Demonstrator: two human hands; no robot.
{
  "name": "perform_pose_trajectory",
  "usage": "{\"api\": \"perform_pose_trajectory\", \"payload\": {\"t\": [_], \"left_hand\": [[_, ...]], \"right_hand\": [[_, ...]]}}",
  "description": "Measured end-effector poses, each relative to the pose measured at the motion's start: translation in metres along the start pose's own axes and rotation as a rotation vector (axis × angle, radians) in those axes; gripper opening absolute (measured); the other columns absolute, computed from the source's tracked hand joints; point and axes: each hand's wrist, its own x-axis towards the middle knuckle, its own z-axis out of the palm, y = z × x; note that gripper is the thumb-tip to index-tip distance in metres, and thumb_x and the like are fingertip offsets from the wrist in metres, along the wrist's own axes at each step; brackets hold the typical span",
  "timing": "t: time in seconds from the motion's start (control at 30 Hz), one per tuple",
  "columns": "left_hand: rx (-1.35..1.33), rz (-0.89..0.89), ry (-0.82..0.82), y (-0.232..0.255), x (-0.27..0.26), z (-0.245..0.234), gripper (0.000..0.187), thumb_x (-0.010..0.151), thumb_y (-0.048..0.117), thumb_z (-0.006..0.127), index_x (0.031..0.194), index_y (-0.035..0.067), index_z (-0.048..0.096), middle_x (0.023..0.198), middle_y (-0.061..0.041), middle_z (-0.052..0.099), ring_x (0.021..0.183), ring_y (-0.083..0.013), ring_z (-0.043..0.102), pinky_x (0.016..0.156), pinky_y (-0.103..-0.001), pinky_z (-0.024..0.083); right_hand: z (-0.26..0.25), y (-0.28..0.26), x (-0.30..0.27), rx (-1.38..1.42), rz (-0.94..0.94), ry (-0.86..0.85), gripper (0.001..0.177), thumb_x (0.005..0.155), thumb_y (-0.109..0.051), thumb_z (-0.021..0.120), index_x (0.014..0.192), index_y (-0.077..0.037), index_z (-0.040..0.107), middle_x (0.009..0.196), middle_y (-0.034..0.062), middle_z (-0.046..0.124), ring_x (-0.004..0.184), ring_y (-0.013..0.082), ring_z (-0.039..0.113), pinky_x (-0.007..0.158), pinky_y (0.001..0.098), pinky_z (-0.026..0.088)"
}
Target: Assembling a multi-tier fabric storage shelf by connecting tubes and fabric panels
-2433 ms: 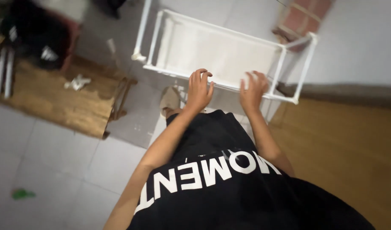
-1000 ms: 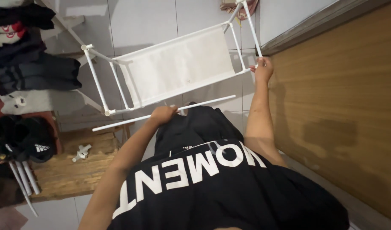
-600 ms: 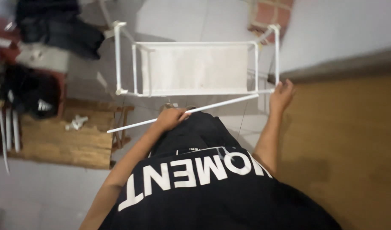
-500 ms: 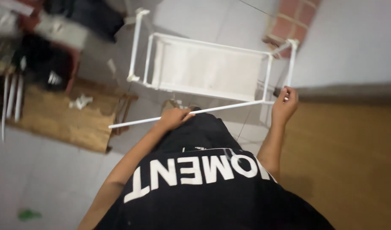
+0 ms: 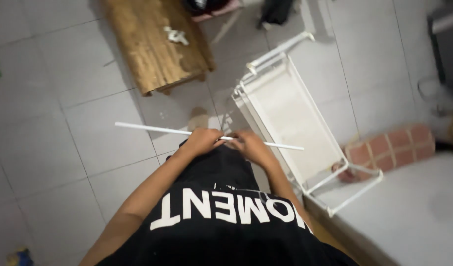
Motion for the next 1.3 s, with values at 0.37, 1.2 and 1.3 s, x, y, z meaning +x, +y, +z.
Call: {"api": "perform_pose_trajectory", "payload": {"t": [0.37,1.2,1.3], "left_hand": [[-0.053,-0.266,0.545,-0.134,-0.163,0.014,0.020,0.090,0.033,0.072,0.105,0.022,0.064,0.098,0.002,0.062,0.102,-0.0233,0.064,0.090,-0.040,0.051],[-0.399,-0.908,0.646,-0.418,-0.509,0.024,0.016,0.098,0.021,0.060,0.109,0.011,0.069,0.106,-0.011,0.068,0.103,-0.0344,0.071,0.089,-0.047,0.059],[-0.460,-0.904,0.620,-0.432,-0.501,0.015,0.017,0.099,0.025,0.061,0.107,0.012,0.068,0.106,-0.010,0.068,0.104,-0.0320,0.072,0.089,-0.046,0.060]], "right_hand": [[0.121,-0.101,0.089,-0.374,-0.139,-0.205,0.024,0.101,-0.026,0.060,0.123,-0.023,0.068,0.108,0.0052,0.076,0.102,0.0303,0.074,0.085,0.0466,0.059],[0.201,-0.300,0.305,-0.317,0.012,0.450,0.023,0.106,-0.028,0.067,0.113,-0.009,0.077,0.090,0.0225,0.074,0.089,0.0480,0.070,0.077,0.0580,0.054],[0.191,-0.301,0.338,-0.321,0.078,0.490,0.023,0.106,-0.029,0.067,0.115,-0.010,0.077,0.093,0.0216,0.075,0.090,0.0474,0.071,0.078,0.0578,0.055]]}}
